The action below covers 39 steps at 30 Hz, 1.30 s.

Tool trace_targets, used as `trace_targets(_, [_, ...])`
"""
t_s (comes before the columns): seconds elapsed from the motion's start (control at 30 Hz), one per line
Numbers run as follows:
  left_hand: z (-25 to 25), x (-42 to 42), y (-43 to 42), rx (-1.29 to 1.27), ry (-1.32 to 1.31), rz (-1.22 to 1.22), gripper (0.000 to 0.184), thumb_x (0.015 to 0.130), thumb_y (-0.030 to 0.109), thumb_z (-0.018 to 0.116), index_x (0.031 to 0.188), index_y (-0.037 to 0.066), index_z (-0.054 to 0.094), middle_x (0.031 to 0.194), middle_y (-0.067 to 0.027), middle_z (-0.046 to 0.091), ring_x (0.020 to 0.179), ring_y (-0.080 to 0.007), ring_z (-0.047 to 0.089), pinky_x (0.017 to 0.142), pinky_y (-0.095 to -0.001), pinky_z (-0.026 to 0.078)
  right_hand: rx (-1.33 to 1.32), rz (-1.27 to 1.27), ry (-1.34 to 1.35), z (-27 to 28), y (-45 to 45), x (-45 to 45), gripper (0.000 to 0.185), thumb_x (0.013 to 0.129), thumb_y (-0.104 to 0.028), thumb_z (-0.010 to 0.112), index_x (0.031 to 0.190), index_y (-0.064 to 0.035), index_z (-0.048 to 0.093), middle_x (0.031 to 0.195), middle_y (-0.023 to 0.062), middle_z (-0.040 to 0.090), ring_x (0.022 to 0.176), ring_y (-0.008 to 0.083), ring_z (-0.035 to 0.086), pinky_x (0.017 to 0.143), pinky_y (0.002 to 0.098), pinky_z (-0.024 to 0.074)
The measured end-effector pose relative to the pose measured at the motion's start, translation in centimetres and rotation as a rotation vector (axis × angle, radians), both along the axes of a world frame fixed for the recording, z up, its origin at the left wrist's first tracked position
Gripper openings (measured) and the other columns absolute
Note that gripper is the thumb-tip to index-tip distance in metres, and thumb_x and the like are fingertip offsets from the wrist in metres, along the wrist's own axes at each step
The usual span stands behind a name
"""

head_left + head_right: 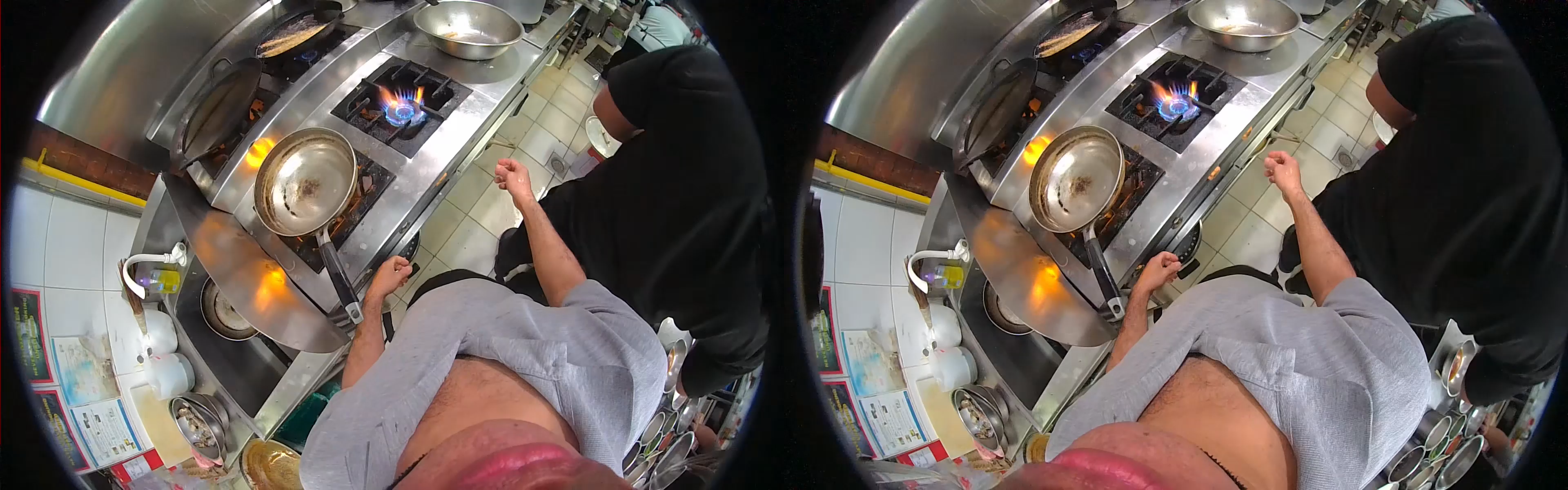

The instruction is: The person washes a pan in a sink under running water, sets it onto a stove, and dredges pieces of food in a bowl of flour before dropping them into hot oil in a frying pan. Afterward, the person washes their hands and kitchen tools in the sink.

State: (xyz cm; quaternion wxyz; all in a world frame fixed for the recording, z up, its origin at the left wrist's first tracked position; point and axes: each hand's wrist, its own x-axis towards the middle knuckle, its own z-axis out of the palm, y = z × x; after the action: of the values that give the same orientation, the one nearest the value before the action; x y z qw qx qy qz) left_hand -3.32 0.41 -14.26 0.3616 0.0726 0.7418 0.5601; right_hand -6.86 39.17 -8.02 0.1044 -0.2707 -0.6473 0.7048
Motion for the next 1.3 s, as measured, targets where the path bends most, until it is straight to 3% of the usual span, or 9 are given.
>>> trace_targets(0.2, [-0.9,-0.7,-0.4,-0.205,-0.022,-0.073,0.023,0.084,0.017,0.060,0.098,0.002,0.052,0.075,-0.0038,0.055,0.060,-0.0121,0.055,0.052,-0.0256,0.045,0.061,0.008,-0.088,-1.1,-3.0,-4.2,0.022,0.083,-0.015,0.056,0.100,-0.0011,0.055,0.075,0.0039,0.057,0.057,0.0127,0.055,0.052,0.0253,0.0446])
trace_targets(0.4, [-1.4,-1.0,0.8,-0.075,-0.138,0.106,0.020,0.082,0.017,0.061,0.093,0.003,0.052,0.068,-0.0027,0.055,0.055,-0.0105,0.052,0.047,-0.0256,0.041,-0.506,0.095,-0.236,-13.1,-7.7,-8.8,0.035,0.089,-0.032,0.045,0.121,-0.0163,0.044,0.106,0.0050,0.047,0.086,0.0238,0.048,0.074,0.0418,0.0449])
trace_targets(0.57, [-3.7,1.4,-1.8,-0.069,-0.365,0.308,0.015,0.081,0.015,0.059,0.091,0.007,0.053,0.070,-0.0026,0.055,0.057,-0.0115,0.055,0.048,-0.0252,0.045,-0.775,-0.171,-0.077,-15.2,-11.1,-11.1,0.019,0.086,-0.003,0.031,0.086,-0.0097,0.049,0.058,-0.0008,0.041,0.050,0.0118,0.043,0.038,0.0210,0.0337])
trace_targets(0.7, [-5.9,6.4,-4.0,-0.066,-0.489,0.748,0.008,0.079,0.013,0.059,0.083,0.007,0.055,0.068,-0.0020,0.055,0.058,-0.0125,0.056,0.049,-0.0277,0.047,-0.943,-0.127,-0.205,-16.2,-9.7,-11.4,0.023,0.088,-0.020,0.034,0.082,-0.0073,0.052,0.053,0.0019,0.041,0.050,0.0156,0.045,0.039,0.0268,0.0375])
trace_targets(0.83, [-6.3,10.8,-5.4,-0.251,-0.258,0.484,0.010,0.079,0.015,0.058,0.074,0.007,0.056,0.062,-0.0010,0.054,0.056,-0.0114,0.055,0.047,-0.0276,0.044,-1.093,0.290,-0.452,-17.6,-6.7,-12.2,0.036,0.087,-0.036,0.035,0.079,-0.0064,0.052,0.054,0.0047,0.044,0.049,0.0201,0.047,0.041,0.0325,0.0397])
trace_targets(1.03, [-11.5,12.6,-8.7,-0.097,-0.305,0.463,0.006,0.077,0.010,0.056,0.072,0.007,0.057,0.060,-0.0008,0.052,0.053,-0.0122,0.053,0.042,-0.0250,0.038,-0.289,0.049,-0.356,-17.9,2.0,-9.6,0.025,0.080,-0.022,0.047,0.060,-0.0061,0.047,0.054,0.0091,0.048,0.047,0.0215,0.049,0.039,0.0398,0.0355])
trace_targets(1.07, [-13.6,12.6,-9.2,0.077,-0.495,0.679,0.003,0.077,0.010,0.057,0.077,0.006,0.057,0.062,-0.0013,0.053,0.054,-0.0134,0.054,0.042,-0.0257,0.039,-0.118,-0.133,-0.404,-8.6,3.0,-8.7,0.012,0.079,-0.014,0.046,0.068,-0.0079,0.049,0.052,0.0026,0.040,0.035,0.0159,0.032,0.034,0.0310,0.0269])
trace_targets(1.13, [-13.0,12.6,-8.7,0.150,-0.537,0.793,0.015,0.077,0.010,0.058,0.091,0.005,0.055,0.070,-0.0034,0.055,0.055,-0.0162,0.056,0.045,-0.0275,0.044,0.393,-0.347,-0.033,-3.7,6.5,-10.3,0.023,0.076,-0.020,0.055,0.078,0.0029,0.059,0.064,0.0112,0.056,0.057,0.0188,0.048,0.055,0.0345,0.0423])
trace_targets(1.3, [-13.8,12.5,-9.5,-0.097,-0.520,0.731,0.023,0.077,0.012,0.058,0.097,0.003,0.053,0.078,-0.0070,0.057,0.058,-0.0187,0.059,0.051,-0.0308,0.050,0.255,-0.114,0.455,16.5,7.1,-23.6,0.023,0.085,-0.024,0.056,0.081,-0.0020,0.058,0.055,0.0011,0.049,0.043,0.0085,0.044,0.038,0.0232,0.0335])
